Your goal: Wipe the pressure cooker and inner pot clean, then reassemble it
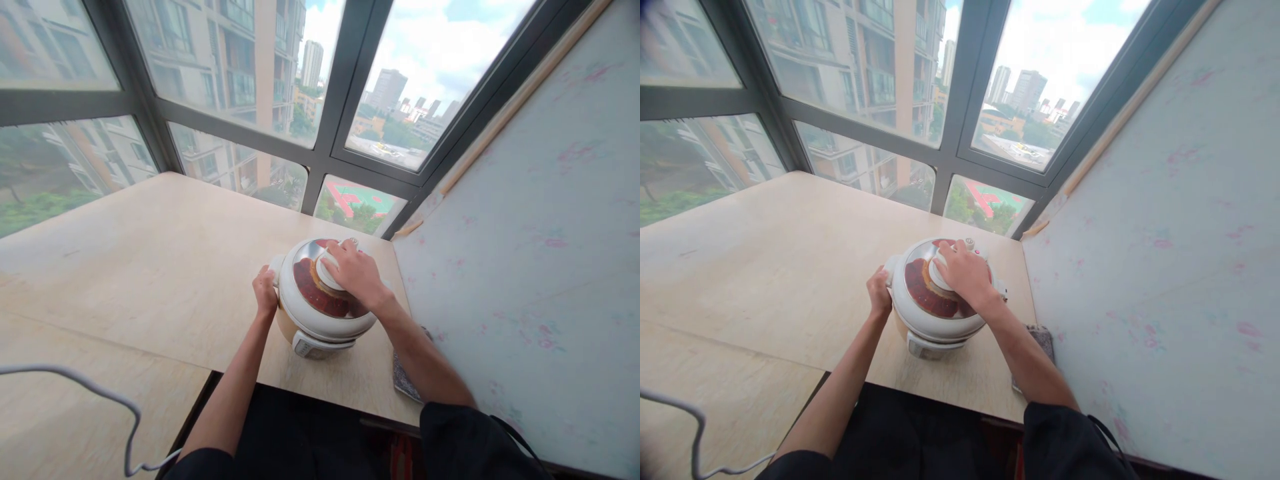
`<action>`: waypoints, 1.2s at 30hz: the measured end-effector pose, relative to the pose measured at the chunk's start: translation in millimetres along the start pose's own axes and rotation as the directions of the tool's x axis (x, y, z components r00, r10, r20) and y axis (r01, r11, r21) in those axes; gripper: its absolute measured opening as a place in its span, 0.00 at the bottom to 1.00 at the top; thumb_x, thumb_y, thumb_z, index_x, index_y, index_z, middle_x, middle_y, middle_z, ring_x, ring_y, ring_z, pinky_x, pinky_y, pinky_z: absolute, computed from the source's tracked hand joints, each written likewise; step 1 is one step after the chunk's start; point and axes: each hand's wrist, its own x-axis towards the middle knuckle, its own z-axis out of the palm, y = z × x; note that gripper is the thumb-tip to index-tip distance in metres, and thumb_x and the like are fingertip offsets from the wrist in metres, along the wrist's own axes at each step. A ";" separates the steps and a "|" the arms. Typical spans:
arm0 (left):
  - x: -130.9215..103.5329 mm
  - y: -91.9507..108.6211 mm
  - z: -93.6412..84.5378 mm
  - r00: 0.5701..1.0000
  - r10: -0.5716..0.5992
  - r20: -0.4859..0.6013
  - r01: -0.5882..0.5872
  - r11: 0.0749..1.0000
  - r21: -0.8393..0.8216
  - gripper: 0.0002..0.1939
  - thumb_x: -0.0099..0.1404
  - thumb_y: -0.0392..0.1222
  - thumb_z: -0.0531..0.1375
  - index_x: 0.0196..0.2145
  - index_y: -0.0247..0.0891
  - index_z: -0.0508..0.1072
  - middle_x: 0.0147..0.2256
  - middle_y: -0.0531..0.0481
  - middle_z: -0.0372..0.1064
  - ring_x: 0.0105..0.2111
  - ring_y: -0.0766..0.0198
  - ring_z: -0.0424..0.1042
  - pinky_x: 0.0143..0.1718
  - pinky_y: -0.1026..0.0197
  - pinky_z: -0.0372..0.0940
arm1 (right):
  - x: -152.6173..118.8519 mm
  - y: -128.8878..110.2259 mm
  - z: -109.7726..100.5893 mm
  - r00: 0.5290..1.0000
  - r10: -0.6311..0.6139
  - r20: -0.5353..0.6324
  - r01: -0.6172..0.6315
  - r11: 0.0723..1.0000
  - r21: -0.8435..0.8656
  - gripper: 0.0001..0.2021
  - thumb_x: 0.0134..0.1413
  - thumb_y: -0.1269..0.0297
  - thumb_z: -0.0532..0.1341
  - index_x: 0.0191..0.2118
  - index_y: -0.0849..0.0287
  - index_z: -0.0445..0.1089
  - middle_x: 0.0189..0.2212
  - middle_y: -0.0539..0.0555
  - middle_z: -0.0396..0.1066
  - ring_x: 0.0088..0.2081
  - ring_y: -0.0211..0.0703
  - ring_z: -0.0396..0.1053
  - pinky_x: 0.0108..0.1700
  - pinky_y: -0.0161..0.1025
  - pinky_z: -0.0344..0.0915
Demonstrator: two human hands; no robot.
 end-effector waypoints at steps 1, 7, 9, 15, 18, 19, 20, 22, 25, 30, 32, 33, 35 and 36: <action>0.0 0.1 -0.5 1.000 -0.002 0.003 0.002 1.000 0.001 0.17 0.59 0.53 0.56 0.21 0.40 0.62 0.22 0.55 0.53 0.24 0.66 0.53 0.26 0.62 0.52 | -0.2 2.1 1.1 1.000 -0.023 -0.008 0.023 1.000 0.004 0.23 0.72 0.49 0.46 0.64 0.50 0.61 0.52 0.61 0.68 0.45 0.50 0.72 0.39 0.39 0.65; 0.7 -1.9 -3.0 0.999 -0.024 0.036 0.024 1.000 -0.003 0.16 0.60 0.53 0.55 0.26 0.38 0.71 0.25 0.52 0.61 0.26 0.63 0.59 0.28 0.61 0.56 | 3.5 20.1 11.2 0.987 -0.154 -0.044 0.155 0.987 0.041 0.23 0.71 0.49 0.48 0.62 0.52 0.65 0.53 0.60 0.70 0.46 0.49 0.71 0.39 0.37 0.63; 1.0 -2.4 -3.7 0.999 -0.027 0.047 0.028 1.000 -0.010 0.16 0.59 0.54 0.56 0.26 0.38 0.70 0.24 0.52 0.61 0.26 0.63 0.58 0.28 0.61 0.56 | 7.9 28.5 14.9 0.972 -0.228 -0.060 0.233 0.969 0.079 0.23 0.71 0.48 0.49 0.62 0.52 0.66 0.53 0.59 0.70 0.48 0.48 0.71 0.40 0.36 0.63; 1.8 -1.7 -4.5 0.998 -0.016 0.061 0.018 1.000 -0.020 0.17 0.59 0.54 0.56 0.25 0.38 0.71 0.23 0.52 0.59 0.24 0.64 0.56 0.26 0.61 0.54 | 19.6 46.9 19.2 0.890 -0.438 -0.129 0.456 0.871 0.185 0.21 0.68 0.51 0.55 0.59 0.52 0.71 0.51 0.55 0.74 0.45 0.44 0.73 0.44 0.36 0.64; 1.8 0.9 -3.7 0.998 -0.010 0.061 0.011 1.000 -0.017 0.17 0.58 0.55 0.56 0.25 0.38 0.72 0.23 0.52 0.60 0.24 0.64 0.56 0.25 0.61 0.53 | 21.0 48.4 19.7 0.878 -0.454 -0.153 0.478 0.857 0.196 0.21 0.69 0.51 0.55 0.59 0.52 0.72 0.50 0.56 0.74 0.45 0.44 0.73 0.45 0.36 0.65; 1.7 2.3 -3.4 0.998 -0.007 0.061 0.008 1.000 -0.011 0.17 0.58 0.55 0.56 0.25 0.38 0.71 0.23 0.52 0.60 0.24 0.64 0.56 0.26 0.61 0.54 | 21.1 48.3 20.2 0.878 -0.451 -0.160 0.476 0.857 0.196 0.21 0.68 0.51 0.55 0.59 0.52 0.72 0.49 0.56 0.74 0.45 0.44 0.73 0.45 0.36 0.66; 1.6 3.8 -3.1 0.998 -0.005 0.061 0.005 1.000 -0.003 0.18 0.58 0.56 0.56 0.25 0.38 0.71 0.23 0.52 0.60 0.24 0.63 0.57 0.26 0.60 0.54 | 21.0 48.3 20.9 0.878 -0.447 -0.168 0.474 0.858 0.196 0.21 0.68 0.51 0.55 0.59 0.52 0.72 0.49 0.56 0.74 0.45 0.44 0.74 0.45 0.36 0.66; 1.2 6.7 -2.4 0.998 -0.003 0.062 0.002 1.000 0.015 0.19 0.57 0.57 0.56 0.26 0.38 0.72 0.23 0.52 0.60 0.24 0.63 0.57 0.26 0.60 0.55 | 20.7 48.1 22.1 0.878 -0.444 -0.180 0.474 0.859 0.193 0.21 0.68 0.51 0.55 0.59 0.52 0.72 0.50 0.57 0.74 0.45 0.44 0.74 0.45 0.36 0.66; 0.5 8.9 -1.8 0.998 0.002 0.061 -0.004 0.999 0.033 0.19 0.58 0.57 0.55 0.26 0.38 0.72 0.23 0.52 0.61 0.25 0.63 0.58 0.27 0.60 0.55 | 19.5 47.6 22.7 0.880 -0.441 -0.177 0.470 0.861 0.192 0.21 0.68 0.51 0.55 0.59 0.52 0.72 0.51 0.57 0.74 0.46 0.44 0.74 0.45 0.36 0.67; 0.0 4.6 -1.7 0.998 -0.008 0.066 0.008 1.000 -0.001 0.20 0.59 0.57 0.55 0.28 0.37 0.73 0.24 0.52 0.62 0.25 0.63 0.59 0.27 0.60 0.56 | 16.6 46.1 23.7 0.910 -0.377 -0.173 0.412 0.868 0.277 0.23 0.67 0.50 0.56 0.61 0.52 0.70 0.51 0.57 0.74 0.47 0.46 0.73 0.48 0.39 0.67; 0.0 2.0 -2.4 0.997 -0.013 0.073 0.014 1.000 -0.018 0.19 0.60 0.56 0.55 0.27 0.37 0.73 0.24 0.52 0.62 0.25 0.63 0.59 0.27 0.60 0.56 | 14.5 48.1 26.6 0.904 -0.370 -0.214 0.425 0.826 0.370 0.25 0.67 0.48 0.56 0.62 0.55 0.69 0.53 0.59 0.72 0.51 0.48 0.72 0.53 0.41 0.67; -0.2 1.0 -3.1 0.997 -0.011 0.073 0.012 1.000 -0.022 0.18 0.60 0.55 0.55 0.26 0.37 0.72 0.24 0.52 0.62 0.25 0.63 0.59 0.28 0.60 0.56 | 12.4 50.5 29.0 0.899 -0.363 -0.245 0.436 0.795 0.422 0.27 0.66 0.46 0.55 0.63 0.56 0.68 0.54 0.60 0.71 0.53 0.49 0.71 0.55 0.43 0.66; -0.9 -0.1 -5.0 0.998 -0.002 0.066 0.003 1.000 -0.021 0.17 0.62 0.53 0.56 0.25 0.38 0.71 0.23 0.52 0.62 0.25 0.63 0.59 0.28 0.61 0.56 | 4.0 58.7 36.2 0.903 -0.303 -0.305 0.424 0.746 0.514 0.32 0.65 0.41 0.54 0.64 0.58 0.66 0.57 0.63 0.68 0.58 0.52 0.67 0.59 0.48 0.65; -1.5 -0.1 -6.2 0.998 -0.001 0.059 0.002 1.000 -0.017 0.16 0.62 0.52 0.56 0.24 0.38 0.71 0.23 0.52 0.62 0.25 0.63 0.59 0.28 0.61 0.56 | -2.8 64.5 41.4 0.914 -0.238 -0.329 0.391 0.735 0.553 0.34 0.64 0.39 0.53 0.64 0.59 0.65 0.58 0.64 0.67 0.59 0.53 0.66 0.59 0.50 0.65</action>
